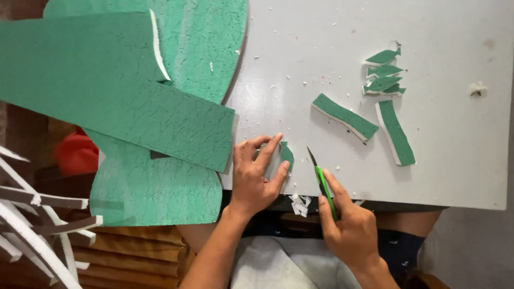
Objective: Cutting leaf shapes out of green foam using a utility knife.
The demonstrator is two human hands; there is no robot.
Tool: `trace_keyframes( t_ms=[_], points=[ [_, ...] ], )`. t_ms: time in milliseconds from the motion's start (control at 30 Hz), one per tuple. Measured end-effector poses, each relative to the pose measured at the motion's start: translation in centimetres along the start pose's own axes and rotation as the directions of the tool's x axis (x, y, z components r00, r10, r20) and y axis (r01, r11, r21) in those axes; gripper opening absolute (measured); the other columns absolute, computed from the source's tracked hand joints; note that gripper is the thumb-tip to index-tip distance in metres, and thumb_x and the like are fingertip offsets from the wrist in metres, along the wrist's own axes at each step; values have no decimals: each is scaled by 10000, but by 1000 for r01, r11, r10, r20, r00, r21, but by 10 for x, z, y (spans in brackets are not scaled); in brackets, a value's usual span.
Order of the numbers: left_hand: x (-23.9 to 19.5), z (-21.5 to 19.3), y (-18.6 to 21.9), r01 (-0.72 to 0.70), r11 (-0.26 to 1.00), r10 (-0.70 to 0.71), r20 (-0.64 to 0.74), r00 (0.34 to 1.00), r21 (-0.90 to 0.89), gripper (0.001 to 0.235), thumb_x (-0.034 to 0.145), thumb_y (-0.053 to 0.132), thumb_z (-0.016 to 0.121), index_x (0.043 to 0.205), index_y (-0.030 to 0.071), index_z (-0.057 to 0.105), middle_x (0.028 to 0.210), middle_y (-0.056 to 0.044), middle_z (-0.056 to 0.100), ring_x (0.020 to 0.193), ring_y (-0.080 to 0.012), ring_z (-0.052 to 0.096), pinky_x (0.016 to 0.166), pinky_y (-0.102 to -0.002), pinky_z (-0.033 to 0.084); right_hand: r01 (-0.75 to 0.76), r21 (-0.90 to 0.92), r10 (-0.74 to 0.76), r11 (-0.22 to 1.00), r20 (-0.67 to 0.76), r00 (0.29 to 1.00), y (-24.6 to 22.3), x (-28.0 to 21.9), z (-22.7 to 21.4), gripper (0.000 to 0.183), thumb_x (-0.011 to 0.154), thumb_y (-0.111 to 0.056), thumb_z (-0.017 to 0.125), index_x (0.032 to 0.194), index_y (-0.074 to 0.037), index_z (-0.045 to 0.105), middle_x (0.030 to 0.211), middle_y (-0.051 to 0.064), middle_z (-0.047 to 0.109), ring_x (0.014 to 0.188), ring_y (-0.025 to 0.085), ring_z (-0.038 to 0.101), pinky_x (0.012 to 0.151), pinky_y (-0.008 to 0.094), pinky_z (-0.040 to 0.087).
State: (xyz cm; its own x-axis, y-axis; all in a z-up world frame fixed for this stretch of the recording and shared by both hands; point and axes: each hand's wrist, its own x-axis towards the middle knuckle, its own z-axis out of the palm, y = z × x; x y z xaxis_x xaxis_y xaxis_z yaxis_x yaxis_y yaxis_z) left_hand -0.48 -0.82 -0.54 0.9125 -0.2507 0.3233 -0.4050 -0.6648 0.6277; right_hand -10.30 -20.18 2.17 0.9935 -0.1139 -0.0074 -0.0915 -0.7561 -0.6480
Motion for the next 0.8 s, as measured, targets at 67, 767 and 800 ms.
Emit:
trace_keyframes(
  t_ms=[67,767,800],
  points=[
    [2,-3,1,-20,1000,19,32,999,18,455,978,320,662,1401,158,624,1275,-65,595,1129,-282,522,1029,-437,413,19,-38,-20,999,-35,999,2,-6,7,506,972,-229,605,1475,-176,577,732,-35,619,376,142,447,455,307,438],
    [148,92,17,194,791,-213,37,976,-580,287,843,289,846,1114,222,781,906,-37,787,810,-144,747,757,-312,609,-52,798,337,601,-193,922,92,46,-28,280,970,-129,493,1194,-4,606,521,133,450,396,183,407,385,270,321],
    [163,104,19,199,832,-217,27,976,-518,295,810,372,856,1084,284,790,844,1,777,743,-148,743,743,-321,614,-37,810,328,585,-194,925,85,48,-32,285,963,-125,497,1191,4,606,518,138,443,398,179,396,385,265,316]
  ],
)
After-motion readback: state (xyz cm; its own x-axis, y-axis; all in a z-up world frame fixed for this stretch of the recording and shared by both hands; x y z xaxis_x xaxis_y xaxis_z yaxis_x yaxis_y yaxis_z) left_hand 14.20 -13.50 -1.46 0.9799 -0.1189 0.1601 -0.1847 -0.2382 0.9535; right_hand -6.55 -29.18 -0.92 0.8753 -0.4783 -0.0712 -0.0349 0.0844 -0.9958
